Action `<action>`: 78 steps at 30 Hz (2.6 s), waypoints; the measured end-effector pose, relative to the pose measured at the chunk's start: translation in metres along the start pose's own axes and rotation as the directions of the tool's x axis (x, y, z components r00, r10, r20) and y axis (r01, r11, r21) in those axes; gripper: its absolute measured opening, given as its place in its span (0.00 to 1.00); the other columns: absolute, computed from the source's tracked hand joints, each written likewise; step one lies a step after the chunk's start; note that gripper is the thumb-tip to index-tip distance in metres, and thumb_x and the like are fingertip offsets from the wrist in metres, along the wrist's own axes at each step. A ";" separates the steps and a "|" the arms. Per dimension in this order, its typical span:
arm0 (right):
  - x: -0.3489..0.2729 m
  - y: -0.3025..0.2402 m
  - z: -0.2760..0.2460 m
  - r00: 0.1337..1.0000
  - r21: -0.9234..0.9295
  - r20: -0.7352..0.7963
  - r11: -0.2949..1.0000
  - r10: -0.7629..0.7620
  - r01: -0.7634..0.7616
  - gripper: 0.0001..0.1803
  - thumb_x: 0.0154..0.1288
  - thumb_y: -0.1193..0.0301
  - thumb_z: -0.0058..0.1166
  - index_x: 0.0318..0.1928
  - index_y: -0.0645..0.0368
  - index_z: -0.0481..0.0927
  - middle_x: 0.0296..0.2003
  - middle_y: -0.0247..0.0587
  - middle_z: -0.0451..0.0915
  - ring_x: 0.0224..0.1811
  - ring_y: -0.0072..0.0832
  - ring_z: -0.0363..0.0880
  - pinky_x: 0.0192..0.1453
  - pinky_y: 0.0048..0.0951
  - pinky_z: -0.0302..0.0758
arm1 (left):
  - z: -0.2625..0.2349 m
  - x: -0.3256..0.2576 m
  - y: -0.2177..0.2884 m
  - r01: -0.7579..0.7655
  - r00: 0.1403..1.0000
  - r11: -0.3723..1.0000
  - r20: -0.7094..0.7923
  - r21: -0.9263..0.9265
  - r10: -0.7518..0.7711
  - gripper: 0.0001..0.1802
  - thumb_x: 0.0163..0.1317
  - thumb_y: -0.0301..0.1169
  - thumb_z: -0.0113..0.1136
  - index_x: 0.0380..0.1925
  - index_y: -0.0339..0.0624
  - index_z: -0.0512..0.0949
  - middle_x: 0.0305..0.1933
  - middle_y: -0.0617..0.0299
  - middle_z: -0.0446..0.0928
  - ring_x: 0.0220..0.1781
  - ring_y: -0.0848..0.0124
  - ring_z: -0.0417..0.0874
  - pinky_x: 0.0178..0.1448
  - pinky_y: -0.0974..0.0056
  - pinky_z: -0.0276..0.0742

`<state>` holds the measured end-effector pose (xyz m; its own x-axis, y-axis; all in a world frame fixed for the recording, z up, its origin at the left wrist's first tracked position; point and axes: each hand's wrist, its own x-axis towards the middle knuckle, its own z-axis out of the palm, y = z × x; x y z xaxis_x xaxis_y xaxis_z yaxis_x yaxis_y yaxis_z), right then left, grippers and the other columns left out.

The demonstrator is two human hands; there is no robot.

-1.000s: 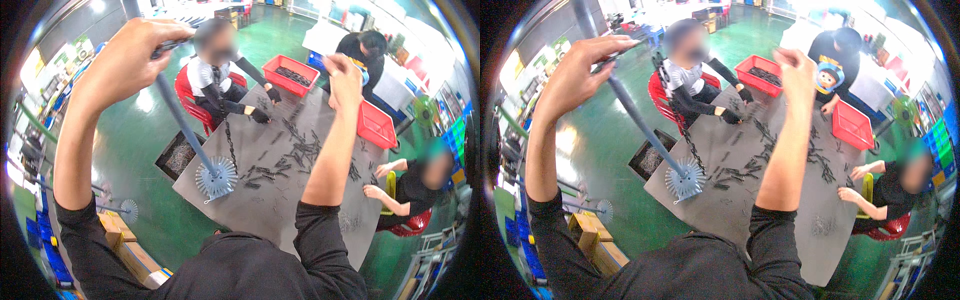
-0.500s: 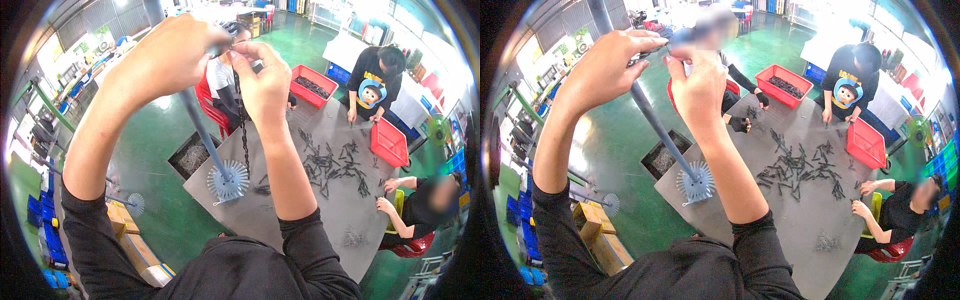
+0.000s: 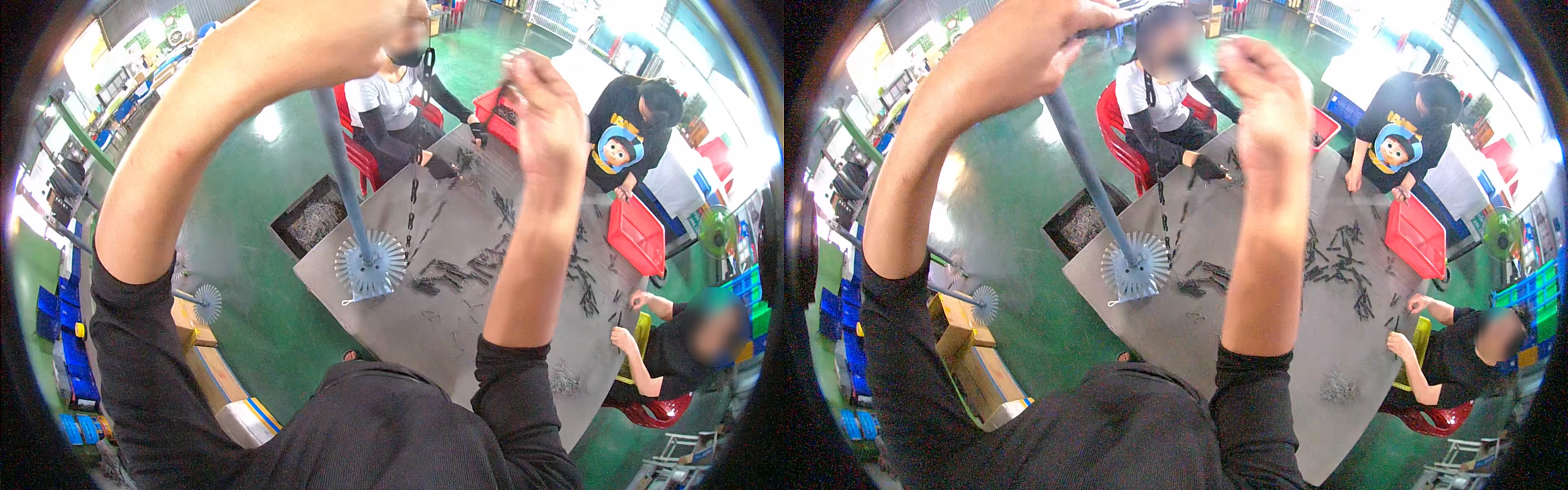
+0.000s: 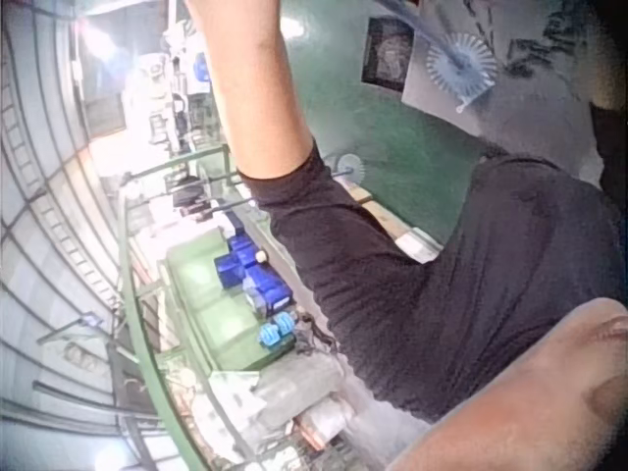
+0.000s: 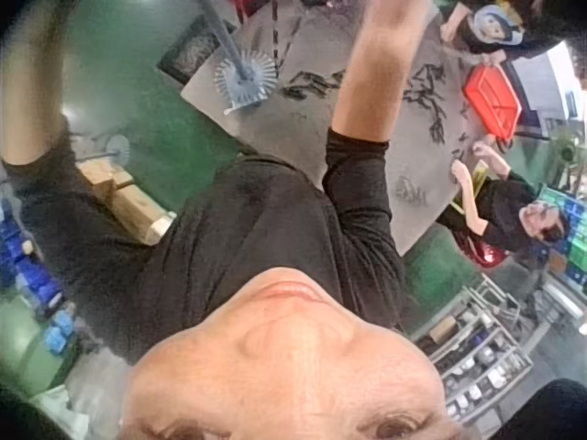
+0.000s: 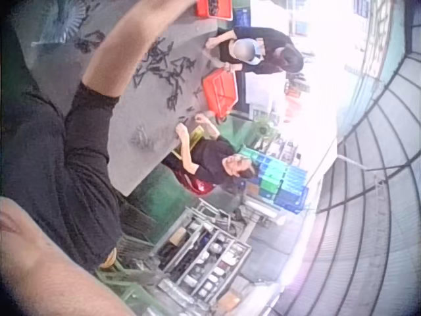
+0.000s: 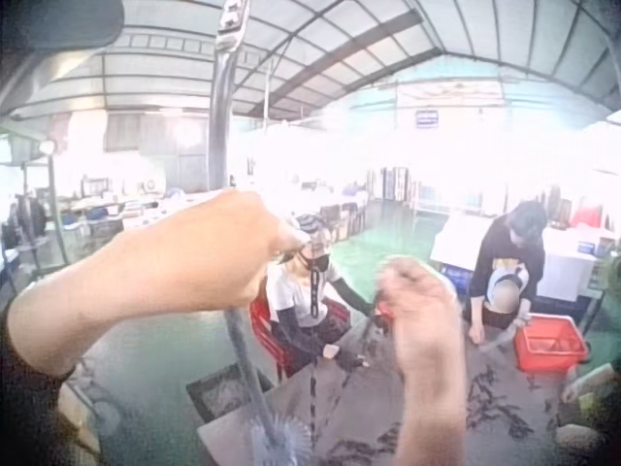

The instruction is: The person attaches black plastic bristle pieces to a rotating blue mop head using both hands. They repeatedly pick up bristles from the table and insert them into slots on the mop head while coworkers sort similar parts nearby.

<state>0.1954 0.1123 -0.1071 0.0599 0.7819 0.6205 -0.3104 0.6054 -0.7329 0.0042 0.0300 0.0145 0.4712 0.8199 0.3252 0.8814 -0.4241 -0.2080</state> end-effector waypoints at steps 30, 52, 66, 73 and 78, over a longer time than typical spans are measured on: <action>-0.008 -0.001 0.062 0.987 -0.142 -0.092 0.983 -0.129 0.115 0.06 0.56 0.76 0.59 0.33 0.67 0.81 0.27 0.42 0.82 0.27 0.23 0.79 0.34 0.24 0.74 | -0.015 0.010 0.037 0.125 0.984 0.990 0.118 0.064 -0.132 0.09 0.48 0.19 0.51 0.29 0.28 0.78 0.19 0.44 0.76 0.23 0.51 0.80 0.29 0.58 0.77; -0.039 -0.015 -0.175 0.905 -0.361 -0.423 0.924 -0.040 -0.128 0.11 0.58 0.72 0.61 0.41 0.65 0.80 0.36 0.37 0.79 0.36 0.25 0.76 0.43 0.24 0.71 | -0.001 -0.019 0.002 -0.119 0.989 0.992 -0.092 -0.044 0.115 0.15 0.49 0.22 0.53 0.38 0.36 0.79 0.22 0.42 0.76 0.26 0.50 0.79 0.35 0.55 0.76; -0.061 0.050 -0.037 0.964 -0.666 0.160 0.744 0.210 -0.052 0.20 0.50 0.65 0.66 0.42 0.61 0.80 0.39 0.40 0.81 0.42 0.28 0.79 0.48 0.29 0.73 | -0.012 -0.053 0.007 -0.134 0.982 0.990 -0.142 -0.047 0.126 0.14 0.49 0.21 0.49 0.36 0.29 0.78 0.23 0.42 0.77 0.23 0.55 0.79 0.33 0.58 0.77; -0.045 0.083 0.136 0.768 -0.137 0.542 0.866 -0.341 0.481 0.11 0.60 0.71 0.56 0.43 0.60 0.77 0.38 0.38 0.79 0.42 0.28 0.77 0.45 0.32 0.73 | -0.018 -0.086 -0.004 -0.270 0.944 0.963 -0.199 0.000 0.264 0.12 0.47 0.21 0.61 0.32 0.25 0.75 0.28 0.47 0.76 0.32 0.56 0.82 0.39 0.59 0.79; -0.058 0.097 0.204 0.844 0.037 0.521 0.992 -0.125 0.123 0.07 0.65 0.73 0.49 0.32 0.62 0.77 0.24 0.38 0.75 0.25 0.25 0.73 0.31 0.28 0.72 | -0.030 -0.126 -0.045 -0.341 0.923 0.930 -0.240 -0.139 0.302 0.09 0.48 0.21 0.58 0.29 0.24 0.75 0.25 0.46 0.77 0.29 0.57 0.82 0.35 0.60 0.79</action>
<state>-0.0314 0.0950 -0.1575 -0.4054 0.5071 0.7606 -0.3357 0.6913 -0.6399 -0.0935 -0.0663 0.0108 0.7088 0.5362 0.4583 0.6637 -0.7270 -0.1759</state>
